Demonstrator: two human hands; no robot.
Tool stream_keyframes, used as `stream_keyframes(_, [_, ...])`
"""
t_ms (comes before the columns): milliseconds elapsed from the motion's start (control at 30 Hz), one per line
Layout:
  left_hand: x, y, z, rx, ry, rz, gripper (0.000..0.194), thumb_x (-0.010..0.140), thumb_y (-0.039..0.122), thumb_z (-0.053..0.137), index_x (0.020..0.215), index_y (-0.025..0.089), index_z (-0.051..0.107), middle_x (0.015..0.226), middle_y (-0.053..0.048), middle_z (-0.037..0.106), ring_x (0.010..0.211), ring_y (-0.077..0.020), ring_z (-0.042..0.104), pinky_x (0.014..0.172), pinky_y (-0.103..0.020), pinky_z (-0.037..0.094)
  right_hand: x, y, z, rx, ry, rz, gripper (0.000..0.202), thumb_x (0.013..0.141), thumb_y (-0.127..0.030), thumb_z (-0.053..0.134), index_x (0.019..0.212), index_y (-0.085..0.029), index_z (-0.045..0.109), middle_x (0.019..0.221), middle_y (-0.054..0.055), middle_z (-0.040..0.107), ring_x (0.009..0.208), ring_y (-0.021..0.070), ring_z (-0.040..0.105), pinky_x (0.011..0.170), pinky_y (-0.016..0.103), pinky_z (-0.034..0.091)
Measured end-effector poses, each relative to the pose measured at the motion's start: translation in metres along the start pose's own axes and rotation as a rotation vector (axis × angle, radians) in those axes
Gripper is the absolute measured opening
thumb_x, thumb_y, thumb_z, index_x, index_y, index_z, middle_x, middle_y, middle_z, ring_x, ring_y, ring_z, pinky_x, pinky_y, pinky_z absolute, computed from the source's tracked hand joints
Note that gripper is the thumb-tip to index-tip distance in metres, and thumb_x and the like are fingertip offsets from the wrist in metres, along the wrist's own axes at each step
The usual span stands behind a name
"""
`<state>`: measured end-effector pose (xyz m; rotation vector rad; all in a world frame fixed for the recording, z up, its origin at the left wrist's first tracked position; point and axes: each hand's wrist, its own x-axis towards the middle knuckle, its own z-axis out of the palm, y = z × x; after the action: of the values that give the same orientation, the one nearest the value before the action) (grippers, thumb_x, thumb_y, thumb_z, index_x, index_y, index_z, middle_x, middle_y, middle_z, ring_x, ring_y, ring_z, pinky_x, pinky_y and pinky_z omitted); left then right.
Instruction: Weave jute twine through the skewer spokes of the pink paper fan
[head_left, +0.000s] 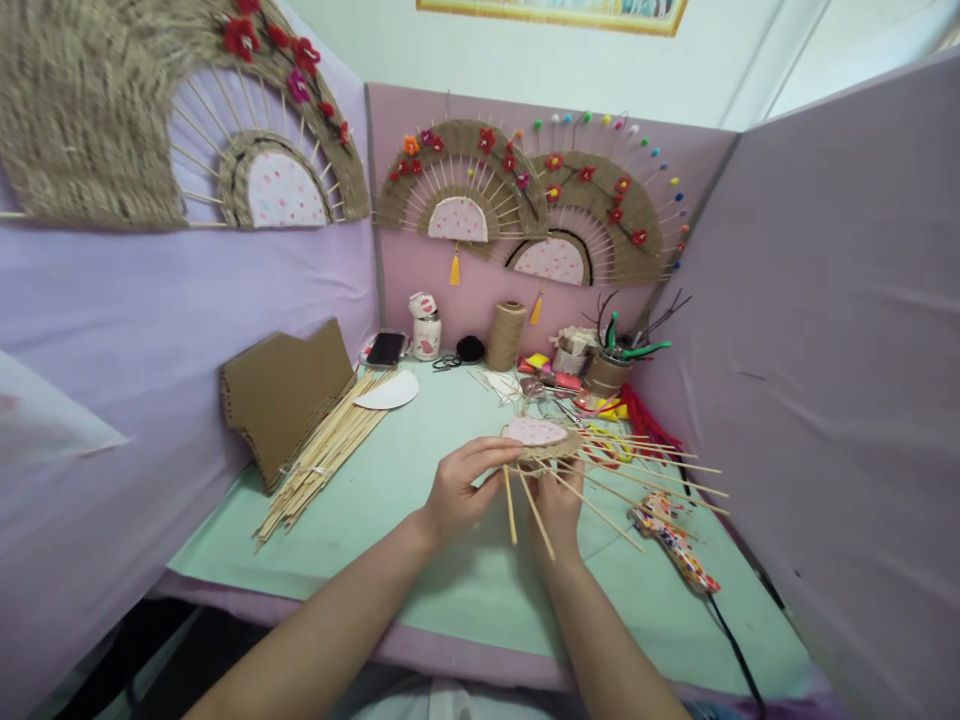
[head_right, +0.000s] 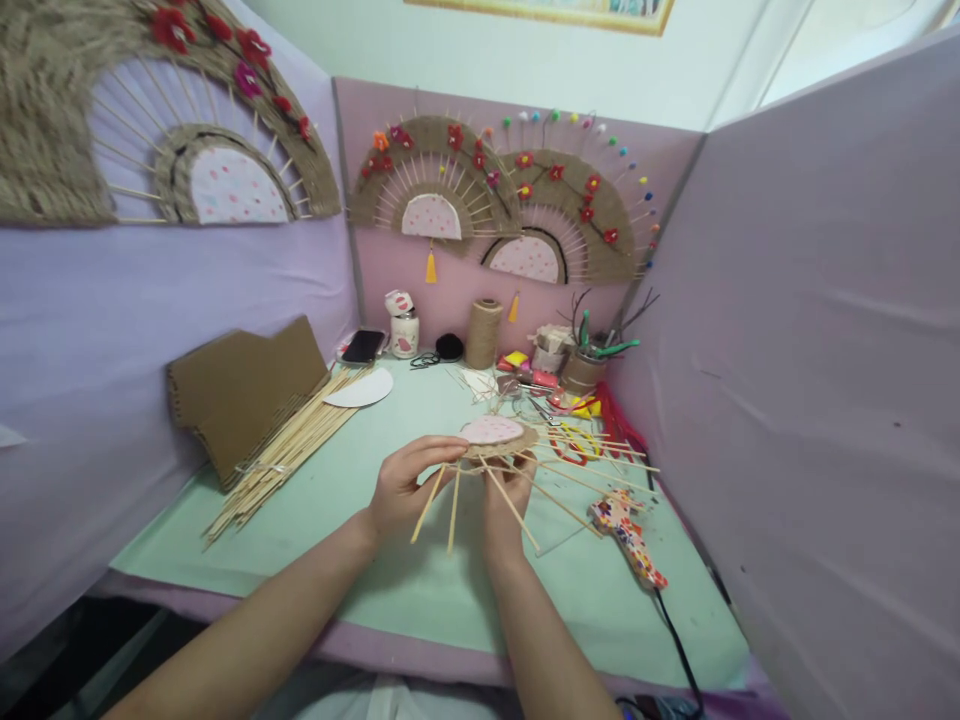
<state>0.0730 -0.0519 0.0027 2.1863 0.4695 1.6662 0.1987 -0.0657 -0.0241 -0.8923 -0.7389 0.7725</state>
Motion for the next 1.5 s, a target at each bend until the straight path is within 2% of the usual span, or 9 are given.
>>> stream_keyframes(167, [0.003, -0.002, -0.001, 0.103, -0.06, 0.068, 0.04, 0.081, 0.015, 0.055, 0.119, 0.026, 0.056, 0.112, -0.011, 0.063, 0.105, -0.0203, 0.057, 0.089, -0.039, 0.047, 0.003, 0.005, -0.003, 0.053, -0.01, 0.009, 0.04, 0.071, -0.03, 0.061, 0.107, -0.025, 0.045, 0.108, 0.005, 0.058, 0.092, 0.018, 0.06, 0.082, 0.036, 0.049])
stream_keyframes(300, [0.007, -0.02, 0.0, 0.211, -0.142, -0.03, 0.051, 0.078, 0.024, 0.06, 0.127, 0.028, 0.049, 0.127, -0.011, 0.054, 0.121, -0.0259, 0.045, 0.1, -0.049, 0.035, 0.006, 0.01, -0.003, 0.064, 0.039, 0.032, 0.038, 0.072, -0.03, 0.062, 0.105, -0.025, 0.043, 0.109, 0.006, 0.057, 0.092, 0.0179, 0.06, 0.083, 0.038, 0.048])
stream_keyframes(467, [0.004, -0.037, 0.005, -0.012, -0.303, -0.15, 0.037, 0.084, 0.022, 0.05, 0.121, 0.027, 0.057, 0.124, -0.008, 0.057, 0.116, -0.0218, 0.052, 0.098, -0.043, 0.041, 0.008, 0.016, -0.006, 0.115, -0.029, 0.008, 0.032, 0.073, -0.03, 0.062, 0.095, -0.023, 0.041, 0.095, 0.002, 0.059, 0.085, 0.0159, 0.061, 0.082, 0.039, 0.048])
stream_keyframes(667, [0.0, -0.031, 0.006, -0.043, -0.147, -0.209, 0.034, 0.086, 0.022, 0.047, 0.117, 0.027, 0.059, 0.121, -0.006, 0.06, 0.113, -0.0193, 0.054, 0.099, -0.04, 0.041, 0.005, 0.004, -0.004, 0.002, -0.132, -0.076, 0.028, 0.074, -0.026, 0.061, 0.097, -0.021, 0.044, 0.094, 0.003, 0.057, 0.09, 0.0164, 0.058, 0.087, 0.039, 0.044])
stream_keyframes(900, [0.002, -0.024, 0.01, -0.174, 0.172, -0.451, 0.032, 0.082, 0.029, 0.055, 0.112, 0.021, 0.063, 0.113, -0.007, 0.065, 0.106, -0.0214, 0.059, 0.096, -0.04, 0.043, 0.001, -0.004, -0.001, -0.233, -0.255, -0.222, 0.022, 0.075, -0.025, 0.06, 0.094, -0.02, 0.048, 0.087, 0.003, 0.056, 0.084, 0.0164, 0.055, 0.082, 0.035, 0.044])
stream_keyframes(1100, [0.002, -0.021, 0.006, -0.184, 0.26, -0.492, 0.036, 0.079, 0.028, 0.059, 0.114, 0.023, 0.061, 0.12, -0.006, 0.06, 0.109, -0.02, 0.056, 0.095, -0.035, 0.043, 0.004, -0.003, 0.001, -0.458, -0.244, -0.315, 0.021, 0.076, -0.028, 0.059, 0.093, -0.019, 0.053, 0.086, 0.002, 0.056, 0.082, 0.0165, 0.053, 0.078, 0.032, 0.04])
stream_keyframes(1300, [0.004, -0.024, 0.004, -0.326, 0.301, -0.567, 0.04, 0.078, 0.029, 0.06, 0.117, 0.022, 0.058, 0.121, -0.008, 0.059, 0.108, -0.0211, 0.056, 0.089, -0.036, 0.048, 0.012, -0.006, 0.01, -0.552, -0.27, -0.45, 0.008, 0.078, -0.027, 0.057, 0.079, -0.019, 0.056, 0.082, 0.002, 0.053, 0.081, 0.017, 0.05, 0.074, 0.031, 0.042])
stream_keyframes(1367, [0.006, -0.025, 0.001, -0.361, 0.323, -0.597, 0.041, 0.077, 0.028, 0.06, 0.117, 0.022, 0.058, 0.121, -0.008, 0.058, 0.106, -0.0203, 0.056, 0.087, -0.035, 0.048, 0.014, -0.007, 0.013, -0.515, -0.297, -0.421, 0.008, 0.08, -0.027, 0.054, 0.077, -0.019, 0.054, 0.082, 0.003, 0.054, 0.082, 0.0169, 0.051, 0.075, 0.031, 0.042])
stream_keyframes(1500, [0.009, -0.029, -0.004, -0.43, 0.365, -0.645, 0.05, 0.075, 0.027, 0.062, 0.124, 0.022, 0.052, 0.11, -0.006, 0.063, 0.096, -0.0169, 0.06, 0.084, -0.033, 0.049, 0.023, -0.01, 0.019, -0.286, -0.317, -0.206, 0.013, 0.082, -0.032, 0.051, 0.081, -0.02, 0.048, 0.084, 0.003, 0.058, 0.079, 0.0159, 0.056, 0.075, 0.032, 0.045])
